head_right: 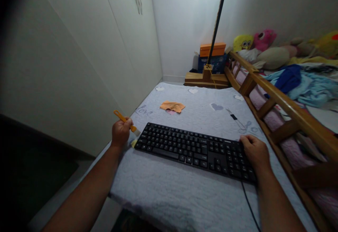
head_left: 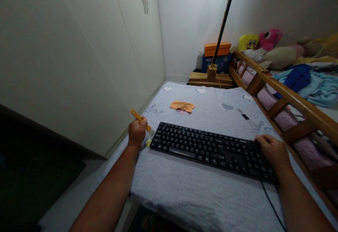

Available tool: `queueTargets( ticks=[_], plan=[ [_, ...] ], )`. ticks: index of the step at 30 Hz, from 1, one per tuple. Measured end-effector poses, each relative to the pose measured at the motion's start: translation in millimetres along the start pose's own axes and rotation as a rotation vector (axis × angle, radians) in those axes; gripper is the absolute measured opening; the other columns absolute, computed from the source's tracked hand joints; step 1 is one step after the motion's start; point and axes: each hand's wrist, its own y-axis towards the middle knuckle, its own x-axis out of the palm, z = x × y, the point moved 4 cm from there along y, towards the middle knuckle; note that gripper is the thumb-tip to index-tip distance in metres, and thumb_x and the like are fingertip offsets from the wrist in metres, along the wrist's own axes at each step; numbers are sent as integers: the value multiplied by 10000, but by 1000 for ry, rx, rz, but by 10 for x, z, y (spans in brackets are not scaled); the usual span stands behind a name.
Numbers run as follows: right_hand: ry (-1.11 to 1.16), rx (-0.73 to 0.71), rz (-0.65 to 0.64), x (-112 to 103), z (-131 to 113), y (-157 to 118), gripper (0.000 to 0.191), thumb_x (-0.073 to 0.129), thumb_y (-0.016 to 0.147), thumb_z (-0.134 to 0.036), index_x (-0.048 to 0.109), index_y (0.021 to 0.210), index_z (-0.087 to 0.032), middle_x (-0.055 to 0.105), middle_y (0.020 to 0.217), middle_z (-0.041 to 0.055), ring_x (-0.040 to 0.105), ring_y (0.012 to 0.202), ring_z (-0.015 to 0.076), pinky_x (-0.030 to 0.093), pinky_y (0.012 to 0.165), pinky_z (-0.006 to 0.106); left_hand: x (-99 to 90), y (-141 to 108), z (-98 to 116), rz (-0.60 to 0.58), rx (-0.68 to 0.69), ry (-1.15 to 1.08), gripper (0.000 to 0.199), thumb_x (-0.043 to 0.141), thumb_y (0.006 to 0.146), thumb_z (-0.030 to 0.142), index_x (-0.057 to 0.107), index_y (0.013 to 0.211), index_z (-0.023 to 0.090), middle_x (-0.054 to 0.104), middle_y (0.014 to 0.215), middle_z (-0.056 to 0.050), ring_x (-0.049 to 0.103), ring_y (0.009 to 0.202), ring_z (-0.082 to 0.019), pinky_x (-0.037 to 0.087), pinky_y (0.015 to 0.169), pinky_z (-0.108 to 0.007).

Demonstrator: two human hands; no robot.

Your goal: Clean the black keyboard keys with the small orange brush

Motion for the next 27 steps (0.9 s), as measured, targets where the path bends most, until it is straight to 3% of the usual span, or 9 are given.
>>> queueTargets(
  ticks=[4,11,19,27],
  plan=[
    [-1,-7,-5,-2,-12,-7,358,537,656,-540,670,626,-209,677,675,95,621,751,302,422,700,369,-7,1,15,7,15,13,255,534,799,422,562,637,227,499,564,7,517,587,-176,421,580,-270],
    [17,-10,-5,7,22,5,358,540,656,-542,669,617,-211,670,661,83,623,751,301,422,693,370,83,-36,37,-173,5,-25,280,530,776,415,486,563,239,462,516,16,479,495,-159,411,515,-272],
    [-5,-11,6,13,52,17,350,554,667,-541,678,626,-217,669,643,80,622,756,303,417,666,367,-5,-1,47,-53,-7,-6,264,533,793,440,570,644,225,535,590,-9,545,612,-187,452,584,-278],
    [-9,-19,16,-5,24,0,350,546,663,-542,670,620,-217,660,630,76,615,741,300,415,666,366,74,-29,85,-251,-46,-95,263,565,727,419,523,548,230,483,515,-3,464,485,-154,403,487,-271]
  ],
)
